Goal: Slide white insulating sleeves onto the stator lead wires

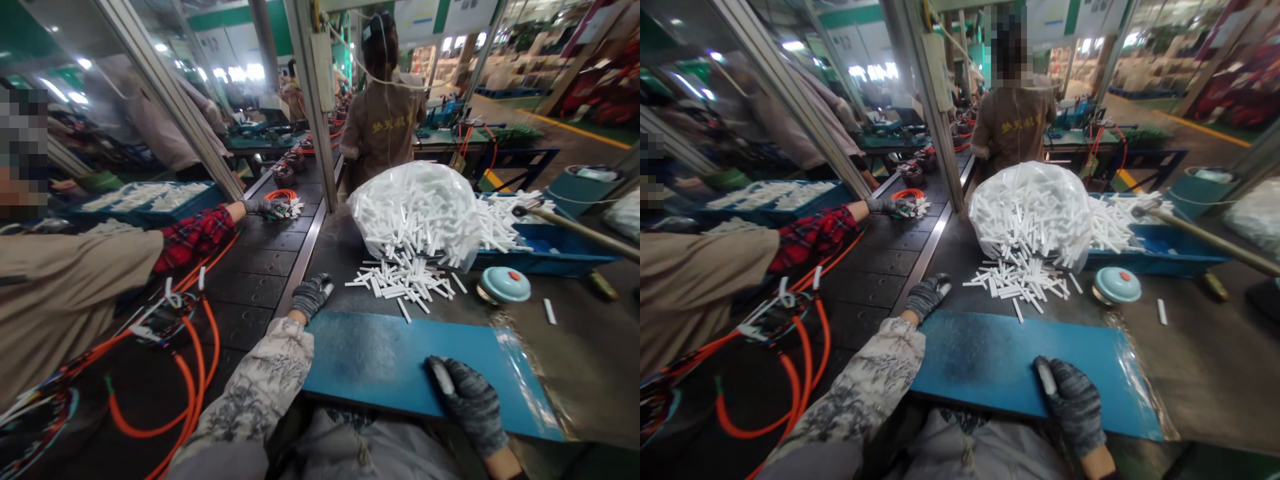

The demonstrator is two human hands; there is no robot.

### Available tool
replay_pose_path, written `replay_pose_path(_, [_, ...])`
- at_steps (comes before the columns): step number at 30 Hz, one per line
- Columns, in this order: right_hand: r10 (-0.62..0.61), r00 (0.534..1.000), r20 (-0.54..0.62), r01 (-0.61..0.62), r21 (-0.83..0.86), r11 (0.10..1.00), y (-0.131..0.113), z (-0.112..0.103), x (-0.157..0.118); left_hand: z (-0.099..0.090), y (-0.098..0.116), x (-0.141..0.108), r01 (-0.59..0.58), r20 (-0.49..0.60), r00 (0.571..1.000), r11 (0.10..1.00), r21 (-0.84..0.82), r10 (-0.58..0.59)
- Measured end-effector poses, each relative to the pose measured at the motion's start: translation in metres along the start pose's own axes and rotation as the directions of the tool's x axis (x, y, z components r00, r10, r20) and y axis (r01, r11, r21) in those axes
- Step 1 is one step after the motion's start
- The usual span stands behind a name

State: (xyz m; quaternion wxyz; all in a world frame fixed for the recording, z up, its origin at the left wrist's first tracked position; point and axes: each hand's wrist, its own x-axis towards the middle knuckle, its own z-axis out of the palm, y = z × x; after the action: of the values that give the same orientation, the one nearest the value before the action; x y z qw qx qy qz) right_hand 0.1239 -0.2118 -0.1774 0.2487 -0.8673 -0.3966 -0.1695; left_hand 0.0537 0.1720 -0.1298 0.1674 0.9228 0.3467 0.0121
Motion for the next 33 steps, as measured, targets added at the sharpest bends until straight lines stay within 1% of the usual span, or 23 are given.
replay_pose_path(2, [-0.022,1.000,-0.020,0.021,-0.015,1.000,-0.0012,-0.0007,0.0015,0.0003,-0.0002,-0.0002,-0.003,-0.005,1.000,1.000,0.000,0.003])
replay_pose_path(5, [-0.008,0.999,-0.052,0.006,-0.040,0.999,-0.0028,-0.0015,0.0030,0.0002,0.0000,-0.0004,-0.009,-0.008,1.000,1.000,-0.001,0.009])
replay_pose_path(10, [-0.001,1.000,-0.018,0.000,-0.024,1.000,-0.0017,-0.0006,0.0021,0.0009,0.0000,0.0001,-0.010,-0.014,1.000,1.000,0.005,0.010])
replay_pose_path(15, [-0.048,0.997,-0.063,0.046,-0.042,0.998,-0.0007,0.0013,0.0010,0.0028,-0.0022,0.0006,-0.019,-0.023,1.000,1.000,0.001,0.019])
replay_pose_path(20, [-0.043,0.998,-0.043,0.040,-0.063,0.997,-0.0001,0.0016,-0.0008,0.0044,-0.0036,0.0012,-0.025,-0.026,0.999,1.000,-0.003,0.025])
replay_pose_path(23, [-0.082,0.995,-0.064,0.078,-0.068,0.995,-0.0002,0.0011,-0.0005,0.0057,-0.0042,0.0018,-0.020,-0.033,0.999,1.000,-0.003,0.020])
replay_pose_path(26, [-0.072,0.995,-0.075,0.067,-0.064,0.996,0.0001,0.0013,-0.0004,0.0069,-0.0052,0.0025,-0.021,-0.037,0.999,1.000,-0.004,0.020])
replay_pose_path(30, [-0.085,0.995,-0.046,0.081,-0.089,0.993,0.0023,0.0027,-0.0022,0.0069,-0.0057,0.0027,-0.030,-0.034,0.999,0.999,-0.011,0.030])
replay_pose_path(33, [-0.052,0.998,-0.045,0.048,-0.096,0.994,0.0025,0.0030,-0.0024,0.0053,-0.0044,0.0019,-0.026,-0.034,0.999,1.000,-0.009,0.026])
